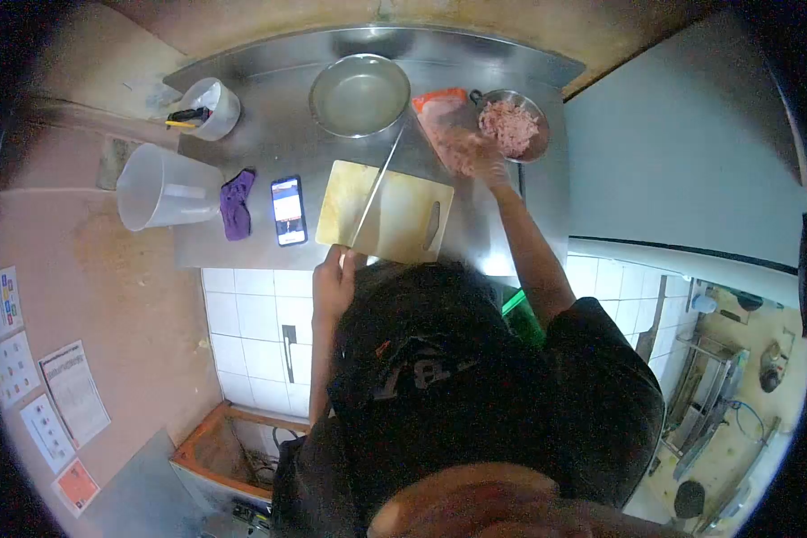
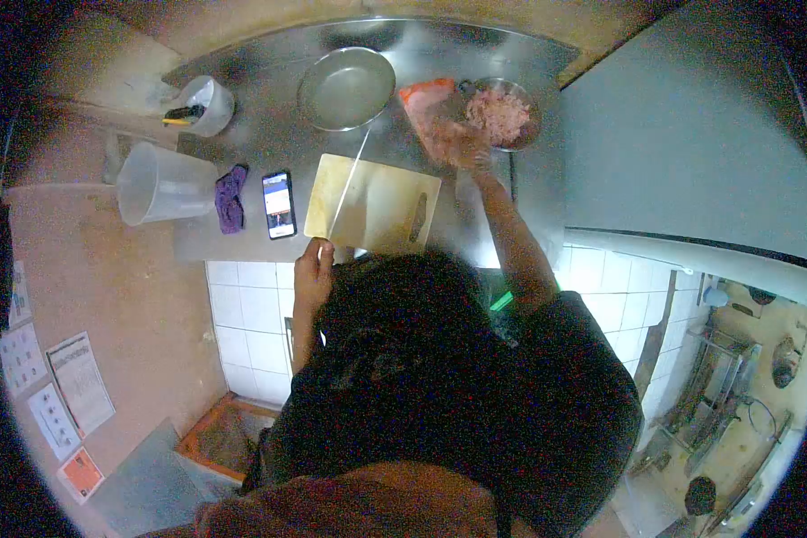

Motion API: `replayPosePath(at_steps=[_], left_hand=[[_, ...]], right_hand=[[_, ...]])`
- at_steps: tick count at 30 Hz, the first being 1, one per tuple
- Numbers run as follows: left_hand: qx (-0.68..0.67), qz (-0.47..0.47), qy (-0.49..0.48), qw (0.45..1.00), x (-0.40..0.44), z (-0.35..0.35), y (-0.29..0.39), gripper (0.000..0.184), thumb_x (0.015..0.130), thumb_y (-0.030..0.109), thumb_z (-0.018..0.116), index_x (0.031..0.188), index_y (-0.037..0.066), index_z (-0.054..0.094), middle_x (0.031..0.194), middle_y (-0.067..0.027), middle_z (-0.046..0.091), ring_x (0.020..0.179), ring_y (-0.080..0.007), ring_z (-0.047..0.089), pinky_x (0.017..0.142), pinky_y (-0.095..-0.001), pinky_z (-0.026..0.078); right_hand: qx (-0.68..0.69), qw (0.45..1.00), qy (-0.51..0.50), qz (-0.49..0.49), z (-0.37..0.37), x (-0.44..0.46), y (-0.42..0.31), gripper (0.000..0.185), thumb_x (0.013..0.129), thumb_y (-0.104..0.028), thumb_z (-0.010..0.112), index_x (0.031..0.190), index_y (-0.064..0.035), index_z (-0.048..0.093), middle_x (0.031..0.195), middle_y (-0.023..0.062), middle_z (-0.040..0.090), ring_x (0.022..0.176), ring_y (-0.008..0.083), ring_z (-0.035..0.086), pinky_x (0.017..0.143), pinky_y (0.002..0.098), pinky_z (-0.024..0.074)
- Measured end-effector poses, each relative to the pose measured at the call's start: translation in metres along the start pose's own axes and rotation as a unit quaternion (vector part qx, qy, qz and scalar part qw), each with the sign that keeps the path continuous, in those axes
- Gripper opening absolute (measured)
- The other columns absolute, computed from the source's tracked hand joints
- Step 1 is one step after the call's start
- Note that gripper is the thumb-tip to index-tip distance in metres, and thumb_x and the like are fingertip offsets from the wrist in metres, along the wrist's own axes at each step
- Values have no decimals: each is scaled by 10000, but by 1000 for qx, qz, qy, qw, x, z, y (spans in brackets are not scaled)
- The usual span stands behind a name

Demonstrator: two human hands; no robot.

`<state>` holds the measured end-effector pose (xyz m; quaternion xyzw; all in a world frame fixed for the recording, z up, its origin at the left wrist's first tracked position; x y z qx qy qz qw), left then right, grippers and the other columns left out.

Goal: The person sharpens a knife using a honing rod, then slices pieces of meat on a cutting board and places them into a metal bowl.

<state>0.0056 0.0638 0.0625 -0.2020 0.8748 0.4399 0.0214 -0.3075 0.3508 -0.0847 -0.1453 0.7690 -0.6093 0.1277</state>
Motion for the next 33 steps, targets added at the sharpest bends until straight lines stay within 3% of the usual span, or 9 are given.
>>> replayPosePath(at_steps=[1, 5, 8, 11, 13, 17, 27, 30, 33], left_hand=[[-6, -4, -4, 1000, 1, 1, -2, 360, 1026, 372, 444, 972, 36, 560, 623, -79, 548, 565, -163, 518, 539, -330, 416], [-78, 18, 3, 997, 3, 2, 4, 321, 1019, 341, 479, 976, 35, 566, 673, -73, 587, 599, -159, 534, 551, -332, 422], [-167, -5, 4, 986, 6, 0, 26, 217, 964, 233, 580, 956, 17, 570, 711, -143, 656, 626, -226, 636, 586, -358, 478], [-133, 60, 59, 987, 16, -6, 64, 206, 896, 183, 686, 936, 14, 574, 761, -96, 677, 686, -141, 623, 633, -304, 497], [-169, 56, 72, 981, 24, -9, 83, 255, 852, 203, 742, 930, 15, 588, 796, -100, 679, 739, -139, 629, 683, -295, 505], [-175, 108, 114, 972, 31, -12, 105, 261, 829, 190, 766, 925, 15, 599, 849, -97, 686, 779, -131, 629, 704, -289, 503], [-243, 48, 166, 954, 22, -8, 86, 267, 796, 96, 794, 846, 56, 534, 769, -11, 605, 672, -90, 546, 604, -250, 450], [-342, 10, 162, 926, 17, -9, 79, 277, 808, 93, 782, 815, 77, 505, 731, -5, 582, 618, -82, 522, 561, -245, 426], [-304, -13, 131, 944, 18, -9, 66, 274, 827, 86, 765, 817, 82, 492, 721, -5, 583, 581, -75, 511, 528, -234, 409]], right_hand=[[269, 962, -13, 40, -3, 0, 0, 325, 912, -224, 616, 1186, -50, 598, 1237, 118, 630, 1141, 250, 604, 911, 362, 520], [116, 986, -8, 119, -11, -26, -91, 310, 949, -202, 584, 1199, -20, 571, 1220, 143, 630, 1108, 247, 620, 893, 346, 530], [219, 969, -86, 77, 14, -50, -156, 552, 1022, -515, 324, 1206, -76, 604, 1168, 91, 618, 1022, 221, 593, 897, 385, 490], [329, 926, -150, 110, 42, -79, -208, 455, 1012, -455, 421, 1116, -73, 646, 1173, 95, 614, 990, 194, 601, 827, 330, 500], [154, 949, -263, -81, 61, -86, -218, 353, 977, -350, 546, 1064, -30, 664, 1191, 118, 619, 973, 187, 613, 786, 298, 505], [38, 957, -283, 44, 96, -108, -225, 178, 932, -148, 626, 1045, -18, 669, 975, 51, 670, 788, 104, 610, 691, 266, 526], [67, 957, -231, 165, 117, -117, -210, 278, 912, -283, 636, 1038, -37, 660, 943, 101, 650, 894, 129, 597, 796, 313, 478], [29, 980, -193, -43, 108, -116, -213, 210, 961, -189, 579, 1052, -12, 646, 922, 18, 636, 846, 94, 568, 762, 255, 474], [31, 981, -188, 45, 98, -120, -187, 209, 963, -190, 577, 1049, -13, 647, 920, 22, 644, 869, 109, 584, 789, 270, 482]])
Point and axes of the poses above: each hand's wrist, its own x-axis towards the middle knuckle, its own z-axis out of the palm, y = z × x, the point moved 2 cm from there along x, towards the middle knuckle
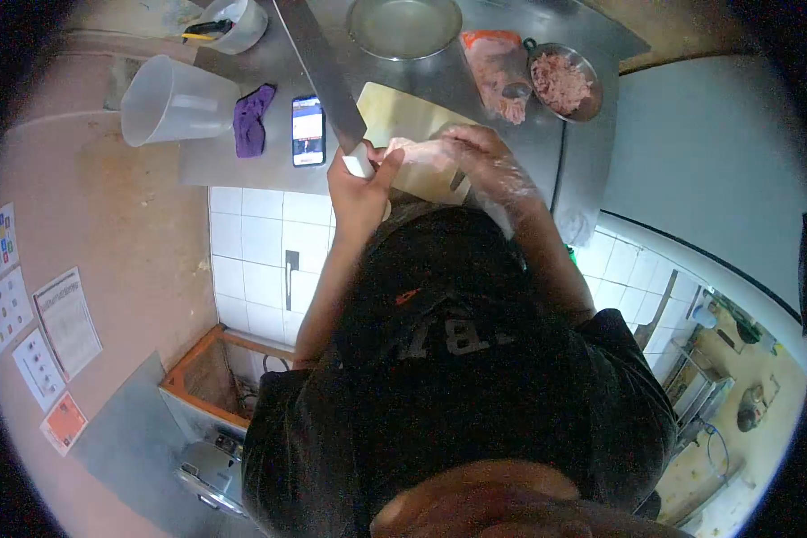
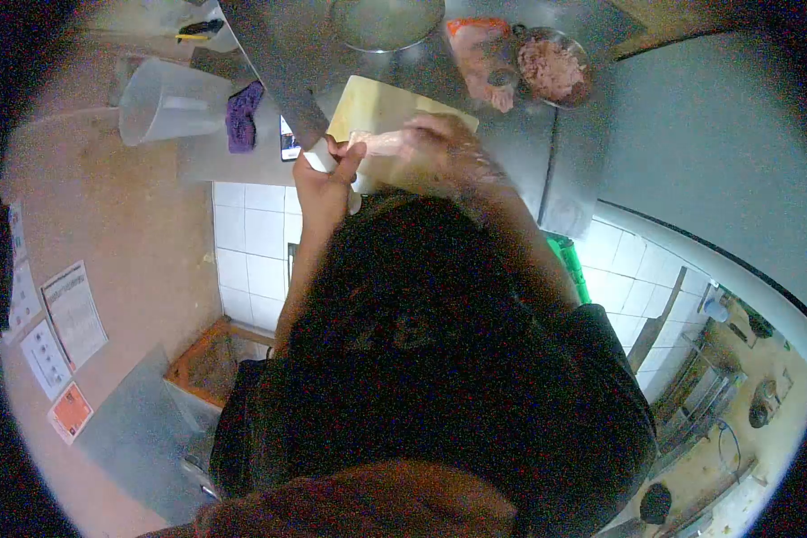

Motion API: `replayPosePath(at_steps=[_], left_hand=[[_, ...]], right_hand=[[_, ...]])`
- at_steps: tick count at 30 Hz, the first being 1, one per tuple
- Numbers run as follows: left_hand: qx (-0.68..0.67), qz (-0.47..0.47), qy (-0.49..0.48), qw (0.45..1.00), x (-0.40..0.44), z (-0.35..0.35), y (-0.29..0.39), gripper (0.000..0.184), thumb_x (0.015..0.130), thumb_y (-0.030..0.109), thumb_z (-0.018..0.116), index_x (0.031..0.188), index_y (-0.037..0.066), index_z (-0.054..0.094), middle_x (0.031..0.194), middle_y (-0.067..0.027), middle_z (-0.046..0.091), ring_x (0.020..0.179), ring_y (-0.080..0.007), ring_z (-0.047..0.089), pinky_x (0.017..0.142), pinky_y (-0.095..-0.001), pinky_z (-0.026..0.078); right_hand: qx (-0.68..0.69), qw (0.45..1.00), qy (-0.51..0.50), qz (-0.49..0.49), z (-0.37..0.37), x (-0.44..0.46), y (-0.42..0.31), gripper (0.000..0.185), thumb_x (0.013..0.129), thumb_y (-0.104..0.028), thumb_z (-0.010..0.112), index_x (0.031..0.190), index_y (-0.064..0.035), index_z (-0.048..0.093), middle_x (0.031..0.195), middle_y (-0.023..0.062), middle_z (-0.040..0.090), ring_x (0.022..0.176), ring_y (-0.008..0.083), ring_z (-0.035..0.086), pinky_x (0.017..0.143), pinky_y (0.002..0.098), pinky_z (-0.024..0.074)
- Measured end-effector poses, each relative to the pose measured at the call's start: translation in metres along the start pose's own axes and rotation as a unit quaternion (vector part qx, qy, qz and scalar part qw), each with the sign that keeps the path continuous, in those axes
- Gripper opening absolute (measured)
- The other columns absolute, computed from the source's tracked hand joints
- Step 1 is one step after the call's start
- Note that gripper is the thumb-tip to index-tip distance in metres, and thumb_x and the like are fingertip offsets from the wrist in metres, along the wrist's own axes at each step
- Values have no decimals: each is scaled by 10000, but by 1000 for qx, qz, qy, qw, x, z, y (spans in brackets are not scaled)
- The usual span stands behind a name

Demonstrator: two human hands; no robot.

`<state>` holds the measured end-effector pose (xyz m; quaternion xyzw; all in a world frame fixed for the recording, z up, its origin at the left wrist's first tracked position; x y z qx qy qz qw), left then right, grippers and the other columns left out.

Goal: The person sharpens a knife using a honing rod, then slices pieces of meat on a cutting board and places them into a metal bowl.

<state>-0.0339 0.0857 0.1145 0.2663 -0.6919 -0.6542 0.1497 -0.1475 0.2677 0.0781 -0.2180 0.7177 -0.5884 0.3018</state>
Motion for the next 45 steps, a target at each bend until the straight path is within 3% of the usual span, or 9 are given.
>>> replayPosePath(at_steps=[4, 10, 21, 27, 30, 36, 39, 42, 45], left_hand=[[10, 12, 13, 1000, -1, -6, 7, 249, 843, 72, 744, 839, 76, 496, 719, -6, 582, 559, -68, 502, 501, -224, 393], [-31, -28, -46, 998, -4, -1, 4, 214, 853, 63, 726, 872, 53, 514, 709, -16, 581, 549, -79, 505, 492, -231, 396], [11, -17, 15, 1000, -3, -14, 11, 247, 865, 104, 737, 856, 41, 498, 743, -21, 559, 670, -105, 541, 619, -266, 448], [-55, -47, 5, 997, -6, -14, 14, 210, 905, 83, 681, 876, 43, 477, 722, -32, 555, 626, -110, 555, 566, -268, 461], [-2, 8, -4, 1000, 2, -21, -2, 178, 898, 54, 674, 912, 24, 499, 717, -27, 556, 646, -115, 567, 578, -272, 477], [239, 126, 29, 962, 27, -23, -29, 295, 833, 135, 731, 1031, -17, 574, 805, -146, 666, 717, -302, 663, 649, -381, 513], [291, 122, 69, 947, 48, -28, -55, 273, 832, 185, 714, 985, -12, 603, 835, -209, 670, 748, -371, 662, 672, -426, 512], [279, 130, 104, 946, 53, -42, -78, 266, 835, 184, 716, 976, -15, 611, 782, -207, 662, 717, -365, 661, 659, -410, 506], [222, -22, 86, 971, 33, -63, -97, 339, 906, 305, 648, 958, -27, 607, 725, -204, 647, 710, -348, 664, 644, -382, 490]], right_hand=[[207, 969, -120, 63, -10, -7, -25, 240, 966, -217, 590, 1088, -13, 624, 980, 41, 649, 914, 138, 604, 844, 285, 484], [11, 989, -119, -88, 33, 9, -36, 251, 939, -174, 642, 1098, 10, 580, 1067, 85, 635, 1028, 172, 617, 920, 327, 480], [80, 974, -188, 96, 33, 7, -15, 246, 971, -160, 587, 1111, 43, 579, 973, 71, 648, 764, 122, 610, 682, 245, 513], [184, 978, -35, 91, 25, -3, 21, 336, 888, -259, 670, 1168, -78, 633, 1097, 126, 637, 1129, 251, 553, 952, 373, 444], [18, 989, -99, -112, 18, -4, -21, 304, 993, -278, 546, 1130, -19, 626, 907, 16, 641, 831, 106, 590, 711, 246, 477], [62, 975, -125, 171, 9, 15, 5, 257, 990, -247, 550, 1126, -54, 650, 986, 34, 674, 786, 103, 591, 662, 255, 486], [73, 976, -33, -202, 27, 46, 57, 265, 989, -250, 544, 1113, -43, 655, 1018, 71, 693, 833, 134, 619, 681, 277, 505], [-142, 966, -6, -214, 40, 49, 77, 286, 962, -195, 550, 1192, -34, 608, 1099, 128, 674, 953, 181, 644, 770, 317, 535], [-698, 667, -94, -245, 51, 21, 100, 368, 940, -163, 527, 1296, -70, 543, 1227, 150, 618, 1044, 215, 638, 852, 365, 540]])
Point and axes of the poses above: each hand's wrist, its own x-axis towards the middle knuckle, its own z-axis out of the palm, y = z × x, the point moved 2 cm from there along x, towards the middle knuckle
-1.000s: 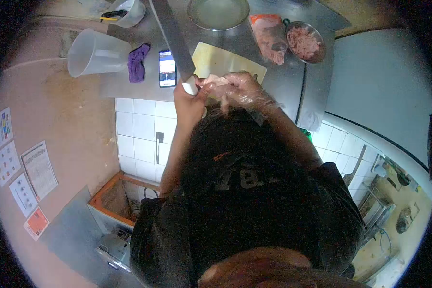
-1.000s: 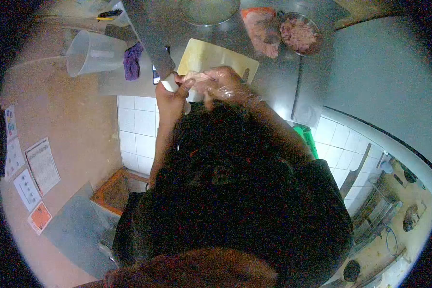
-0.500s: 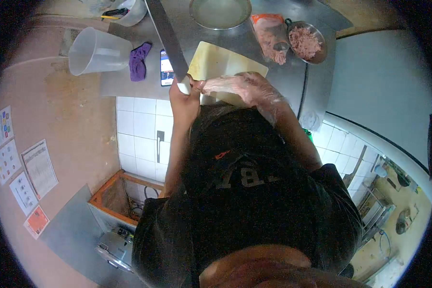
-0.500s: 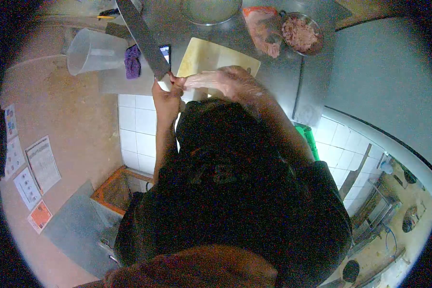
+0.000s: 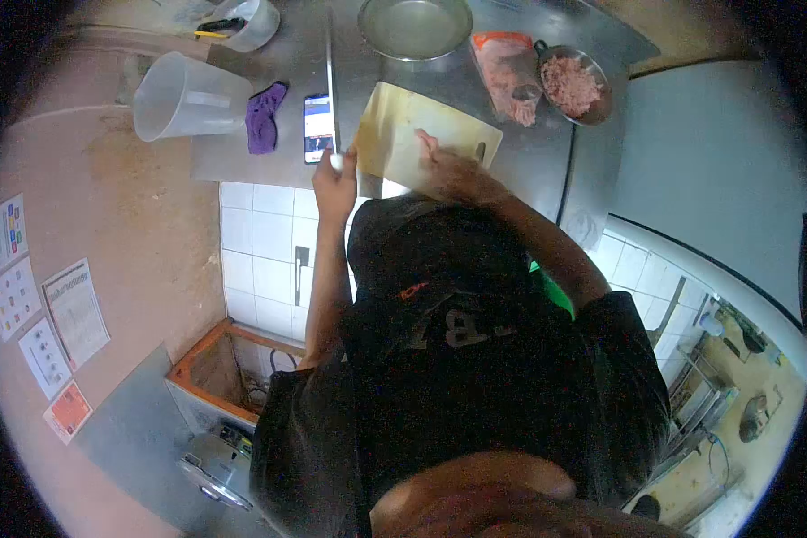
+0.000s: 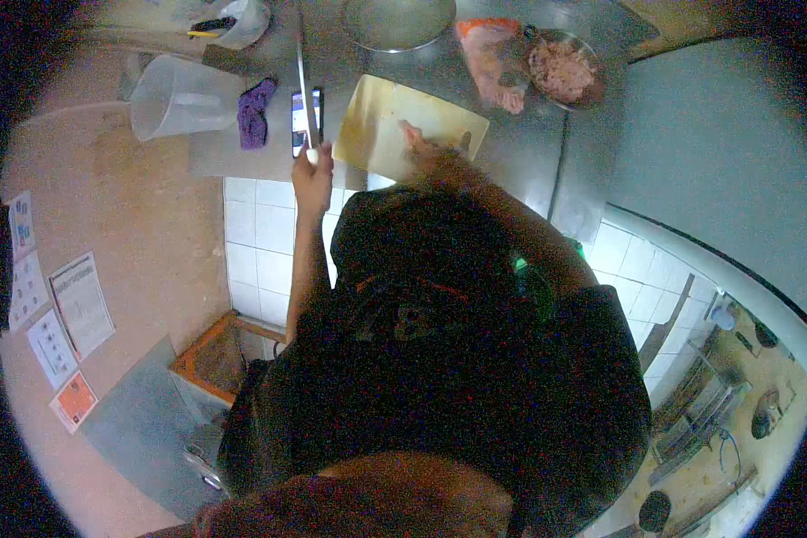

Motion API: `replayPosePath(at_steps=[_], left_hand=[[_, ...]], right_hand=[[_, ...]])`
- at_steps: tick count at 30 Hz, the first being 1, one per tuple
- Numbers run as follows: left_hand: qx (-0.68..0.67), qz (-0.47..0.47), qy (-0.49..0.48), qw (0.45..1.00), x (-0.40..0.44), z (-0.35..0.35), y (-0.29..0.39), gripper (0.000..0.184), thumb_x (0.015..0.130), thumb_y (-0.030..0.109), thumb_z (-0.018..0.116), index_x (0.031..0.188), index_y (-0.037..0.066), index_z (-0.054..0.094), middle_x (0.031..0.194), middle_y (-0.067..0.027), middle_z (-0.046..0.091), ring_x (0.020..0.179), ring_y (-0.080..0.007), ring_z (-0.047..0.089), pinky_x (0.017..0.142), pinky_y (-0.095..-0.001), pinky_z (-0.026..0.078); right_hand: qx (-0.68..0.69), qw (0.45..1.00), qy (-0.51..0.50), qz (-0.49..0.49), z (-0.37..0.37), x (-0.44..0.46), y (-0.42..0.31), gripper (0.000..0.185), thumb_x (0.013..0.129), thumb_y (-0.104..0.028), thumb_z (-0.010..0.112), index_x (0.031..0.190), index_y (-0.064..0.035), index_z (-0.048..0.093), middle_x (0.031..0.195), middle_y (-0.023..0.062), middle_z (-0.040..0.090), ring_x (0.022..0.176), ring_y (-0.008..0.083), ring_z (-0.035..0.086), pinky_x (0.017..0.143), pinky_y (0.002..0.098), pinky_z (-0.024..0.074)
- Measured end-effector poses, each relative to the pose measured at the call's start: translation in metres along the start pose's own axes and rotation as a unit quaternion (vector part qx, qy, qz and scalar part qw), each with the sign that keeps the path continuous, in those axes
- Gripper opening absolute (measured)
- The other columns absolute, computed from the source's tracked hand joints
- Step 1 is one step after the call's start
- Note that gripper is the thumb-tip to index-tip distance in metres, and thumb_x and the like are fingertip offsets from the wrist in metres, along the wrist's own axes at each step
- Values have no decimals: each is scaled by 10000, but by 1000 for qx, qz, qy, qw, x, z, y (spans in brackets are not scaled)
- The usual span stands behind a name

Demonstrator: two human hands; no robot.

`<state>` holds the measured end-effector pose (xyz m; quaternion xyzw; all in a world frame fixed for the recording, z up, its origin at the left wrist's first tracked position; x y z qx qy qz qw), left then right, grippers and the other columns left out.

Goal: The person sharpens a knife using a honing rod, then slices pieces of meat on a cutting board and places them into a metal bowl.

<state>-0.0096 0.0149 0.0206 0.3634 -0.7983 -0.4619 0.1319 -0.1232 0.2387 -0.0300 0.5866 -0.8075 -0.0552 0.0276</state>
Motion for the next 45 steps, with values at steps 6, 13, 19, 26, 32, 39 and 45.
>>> replayPosePath(at_steps=[6, 13, 19, 26, 32, 39, 45], left_hand=[[136, -19, -174, 975, -34, -3, -28, 495, 1008, 449, 389, 1028, 12, 621, 856, -277, 658, 849, -488, 629, 725, -516, 486], [159, 65, -198, 965, -42, 19, -22, 495, 1005, 469, 395, 1001, 44, 650, 809, -288, 649, 821, -487, 627, 706, -557, 485], [125, 2, -182, 975, -43, 9, 9, 471, 997, 448, 452, 996, 17, 643, 786, -279, 644, 814, -432, 659, 692, -495, 497], [-140, -85, -183, 969, -33, 34, 21, 382, 913, 346, 673, 964, -28, 617, 793, -148, 672, 716, -185, 638, 644, -315, 492], [-111, -17, -129, 985, -17, 38, 49, 224, 787, 52, 767, 854, 17, 556, 827, -90, 687, 759, -160, 658, 685, -304, 516], [-203, -53, -185, 960, -23, 50, 59, 263, 762, 101, 808, 865, 15, 582, 814, -84, 688, 743, -166, 654, 676, -312, 517], [-48, 48, -176, 982, -20, 55, 48, 216, 837, 29, 713, 896, 57, 507, 855, -110, 722, 758, -158, 693, 567, -286, 518]], right_hand=[[283, 951, -59, 112, 21, -42, 26, 373, 934, -193, 507, 1301, -125, 529, 1307, 131, 569, 1089, 258, 615, 953, 409, 497], [339, 933, 46, 112, 91, 13, 21, 268, 874, -290, 644, 1070, -109, 617, 1062, 108, 638, 963, 267, 619, 858, 404, 489], [617, 760, 38, 203, 27, 26, 27, 259, 868, -258, 714, 801, -66, 553, 758, 8, 524, 721, 121, 513, 658, 323, 454], [770, 624, -43, 126, -36, 25, 20, 269, 834, -190, 762, 775, -50, 540, 745, -20, 513, 739, 76, 499, 657, 269, 440], [757, 629, -67, 167, -29, 16, 15, 233, 845, -206, 757, 844, -32, 601, 763, 5, 571, 750, 84, 507, 677, 273, 450], [671, 720, 0, 174, -19, 8, 25, 267, 836, -163, 759, 780, -39, 530, 763, -1, 557, 760, 78, 490, 675, 273, 441], [658, 741, 74, 106, -41, 2, 21, 247, 839, -173, 735, 806, -47, 525, 793, -10, 554, 773, 89, 502, 696, 300, 466]])
Point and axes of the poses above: each hand's wrist, its own x-axis towards the middle knuckle, its own z-axis out of the palm, y = z × x, the point moved 2 cm from there along x, towards the middle knuckle
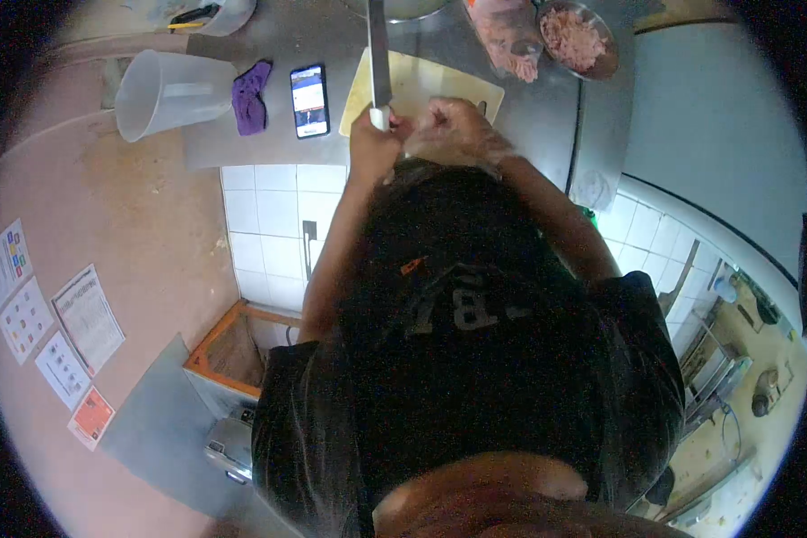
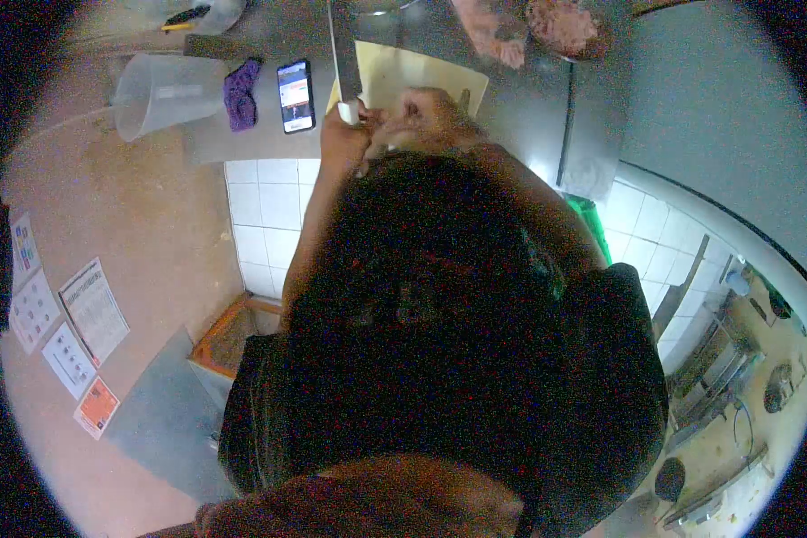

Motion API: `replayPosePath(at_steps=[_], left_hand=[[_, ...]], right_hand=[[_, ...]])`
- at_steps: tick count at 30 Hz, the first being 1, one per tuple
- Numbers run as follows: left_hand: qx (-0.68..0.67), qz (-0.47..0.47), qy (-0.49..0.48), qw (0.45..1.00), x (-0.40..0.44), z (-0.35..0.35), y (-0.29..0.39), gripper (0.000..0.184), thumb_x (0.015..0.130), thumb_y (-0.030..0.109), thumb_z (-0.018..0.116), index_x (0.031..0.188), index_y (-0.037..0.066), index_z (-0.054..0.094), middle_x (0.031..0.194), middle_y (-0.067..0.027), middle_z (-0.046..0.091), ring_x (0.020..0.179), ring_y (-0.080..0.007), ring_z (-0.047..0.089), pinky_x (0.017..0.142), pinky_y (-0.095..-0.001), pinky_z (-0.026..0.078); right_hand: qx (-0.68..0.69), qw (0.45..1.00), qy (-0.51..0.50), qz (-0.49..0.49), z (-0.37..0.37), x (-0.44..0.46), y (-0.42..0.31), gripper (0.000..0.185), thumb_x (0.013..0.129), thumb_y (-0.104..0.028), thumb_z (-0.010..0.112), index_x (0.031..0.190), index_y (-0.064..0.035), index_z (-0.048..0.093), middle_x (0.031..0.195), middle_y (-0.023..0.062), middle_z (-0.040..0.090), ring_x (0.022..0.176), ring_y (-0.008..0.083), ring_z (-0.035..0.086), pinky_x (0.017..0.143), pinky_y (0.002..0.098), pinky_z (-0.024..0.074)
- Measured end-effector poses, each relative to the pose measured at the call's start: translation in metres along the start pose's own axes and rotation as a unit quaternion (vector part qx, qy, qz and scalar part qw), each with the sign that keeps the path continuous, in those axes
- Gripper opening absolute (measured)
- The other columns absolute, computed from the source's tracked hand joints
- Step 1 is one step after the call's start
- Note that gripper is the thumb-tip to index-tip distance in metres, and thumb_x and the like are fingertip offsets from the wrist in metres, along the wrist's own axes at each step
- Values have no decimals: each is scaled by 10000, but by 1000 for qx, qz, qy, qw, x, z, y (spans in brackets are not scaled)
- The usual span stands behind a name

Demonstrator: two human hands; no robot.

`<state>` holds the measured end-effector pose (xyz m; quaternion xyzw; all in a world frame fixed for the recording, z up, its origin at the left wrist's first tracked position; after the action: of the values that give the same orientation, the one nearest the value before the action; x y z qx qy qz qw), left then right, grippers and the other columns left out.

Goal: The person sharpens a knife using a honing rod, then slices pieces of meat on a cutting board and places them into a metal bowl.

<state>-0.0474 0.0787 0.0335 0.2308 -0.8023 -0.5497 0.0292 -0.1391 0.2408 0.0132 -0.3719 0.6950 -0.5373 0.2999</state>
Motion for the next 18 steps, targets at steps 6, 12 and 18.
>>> replayPosePath(at_steps=[6, 12, 18], left_hand=[[-67, -102, 24, 992, -4, -19, -1, 266, 782, 102, 791, 841, 47, 538, 747, -73, 683, 591, -116, 600, 509, -284, 459], [-73, -119, 64, 988, -15, -26, -13, 300, 793, 63, 776, 834, 101, 481, 797, -89, 702, 478, -92, 508, 415, -250, 390], [-60, -81, 53, 994, -23, -24, -6, 222, 807, 89, 768, 820, 11, 561, 822, -96, 709, 757, -139, 663, 659, -278, 506]], right_hand=[[-232, 951, 204, 19, -32, -2, 69, 165, 906, -187, 624, 975, -37, 633, 884, 88, 627, 830, 180, 624, 740, 348, 522], [-429, 899, -70, -61, -11, -18, 43, 192, 945, -201, 552, 1052, -95, 672, 970, 99, 646, 938, 243, 628, 870, 366, 517], [-154, 984, -12, 90, -11, -20, 33, 213, 974, -212, 541, 1075, -51, 637, 949, 95, 635, 944, 215, 614, 861, 340, 503]])
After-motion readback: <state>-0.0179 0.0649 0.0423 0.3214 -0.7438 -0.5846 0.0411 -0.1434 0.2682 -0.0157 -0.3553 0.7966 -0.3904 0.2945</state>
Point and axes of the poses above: each hand's wrist, its own x-axis towards the middle knuckle, its own z-axis out of the palm, y = z × x, the point moved 2 cm from there along x, towards the middle knuckle
